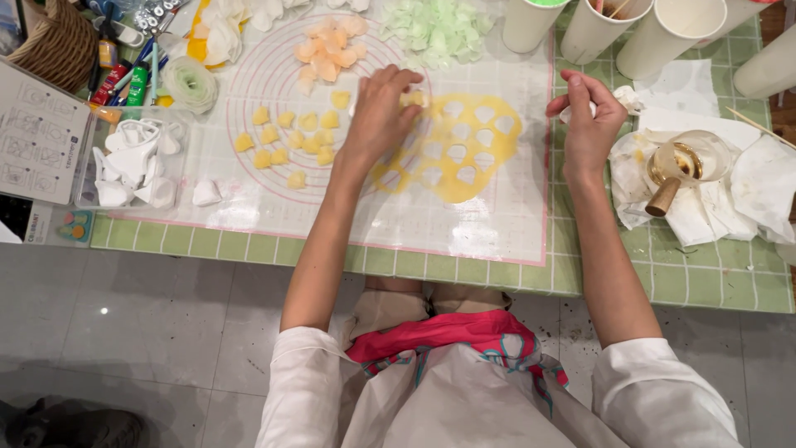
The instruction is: The recorder uses a heart-shaped cutter to create shapes from a yellow wax sheet and places them inside a cylindrical white mold.
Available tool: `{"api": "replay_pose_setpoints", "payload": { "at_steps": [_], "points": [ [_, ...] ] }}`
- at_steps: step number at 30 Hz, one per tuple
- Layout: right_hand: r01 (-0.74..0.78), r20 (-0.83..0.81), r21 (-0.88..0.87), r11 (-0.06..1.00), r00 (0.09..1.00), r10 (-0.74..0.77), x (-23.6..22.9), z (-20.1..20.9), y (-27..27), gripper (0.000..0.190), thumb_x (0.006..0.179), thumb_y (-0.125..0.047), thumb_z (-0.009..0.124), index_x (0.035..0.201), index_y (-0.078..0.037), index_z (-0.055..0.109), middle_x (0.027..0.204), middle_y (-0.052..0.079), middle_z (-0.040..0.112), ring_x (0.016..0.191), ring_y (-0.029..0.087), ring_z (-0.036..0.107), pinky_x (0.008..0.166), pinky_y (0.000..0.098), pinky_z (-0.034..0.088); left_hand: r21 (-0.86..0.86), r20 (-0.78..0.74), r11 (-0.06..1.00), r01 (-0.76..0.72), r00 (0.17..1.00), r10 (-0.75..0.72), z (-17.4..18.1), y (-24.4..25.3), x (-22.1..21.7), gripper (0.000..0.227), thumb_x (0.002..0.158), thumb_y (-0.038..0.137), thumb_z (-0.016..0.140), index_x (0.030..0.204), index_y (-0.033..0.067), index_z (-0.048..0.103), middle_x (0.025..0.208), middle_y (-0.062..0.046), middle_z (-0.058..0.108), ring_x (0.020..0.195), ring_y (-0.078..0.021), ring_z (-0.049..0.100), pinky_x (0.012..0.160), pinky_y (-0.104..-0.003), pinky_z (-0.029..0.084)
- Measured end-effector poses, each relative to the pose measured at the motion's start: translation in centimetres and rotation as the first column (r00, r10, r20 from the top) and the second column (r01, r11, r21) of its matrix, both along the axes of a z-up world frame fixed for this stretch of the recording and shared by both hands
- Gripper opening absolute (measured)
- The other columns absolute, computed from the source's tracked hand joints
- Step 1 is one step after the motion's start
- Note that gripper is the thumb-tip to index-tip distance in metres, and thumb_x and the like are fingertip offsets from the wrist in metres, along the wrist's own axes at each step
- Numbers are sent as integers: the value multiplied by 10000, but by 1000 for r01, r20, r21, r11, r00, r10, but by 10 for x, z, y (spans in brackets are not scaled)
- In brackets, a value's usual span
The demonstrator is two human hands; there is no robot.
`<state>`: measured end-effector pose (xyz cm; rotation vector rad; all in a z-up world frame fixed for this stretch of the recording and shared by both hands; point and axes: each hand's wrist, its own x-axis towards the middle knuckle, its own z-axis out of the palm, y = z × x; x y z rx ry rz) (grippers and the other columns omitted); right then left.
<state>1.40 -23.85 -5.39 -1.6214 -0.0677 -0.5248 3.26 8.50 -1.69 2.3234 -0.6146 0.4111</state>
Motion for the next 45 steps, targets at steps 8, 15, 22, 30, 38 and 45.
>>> {"api": "replay_pose_setpoints", "payload": {
  "at_steps": [8,15,22,30,38,45],
  "points": [
    [-205,-250,-69,976,951,182,-7,19,-6,192,1051,-102,646,1194,-8,733,852,17,682,691,59,602,611,216,469,-237,-216,924,300,911,-352,-1,-77,-16,584,840,-9,794,1341,118,523,1071,-110,667,982,-269,685,862,-367,569],
    [-381,-400,-408,830,891,213,-38,34,-4,224,987,-77,716,1207,-57,751,844,26,683,663,87,559,595,280,474,-149,-195,898,414,878,-437,-19,-106,-16,667,817,-62,748,1397,115,470,1149,-148,684,1092,-342,674,906,-431,535],
    [-361,-305,-554,750,926,221,-50,40,8,327,910,-162,805,1220,-71,752,976,113,730,755,171,627,735,331,548,-115,-195,905,410,884,-425,-17,-108,-20,672,803,-60,737,1396,110,471,1280,-168,644,1200,-377,598,1000,-455,476],
    [-307,-277,-673,673,948,155,-45,31,10,382,833,-211,853,1187,-93,776,901,101,716,735,222,626,716,368,522,-85,-160,908,409,894,-418,-29,-108,-17,594,812,-51,727,1350,91,517,1256,-154,657,1222,-366,584,1035,-456,453],
    [-260,-246,-718,646,962,114,-42,31,14,346,804,-253,886,1099,-93,805,884,112,735,745,243,642,705,387,520,9,-18,941,338,941,-338,-26,-99,-18,350,807,-20,722,1147,60,703,1053,-80,641,1073,-259,580,928,-415,385],
    [-265,-285,-713,649,955,77,-42,34,16,341,789,-273,891,1064,-89,806,961,165,758,785,282,732,721,383,551,120,113,960,255,957,-268,-26,-94,-31,235,851,56,723,1078,74,783,935,-45,561,974,-204,528,832,-394,330]
  ]
}}
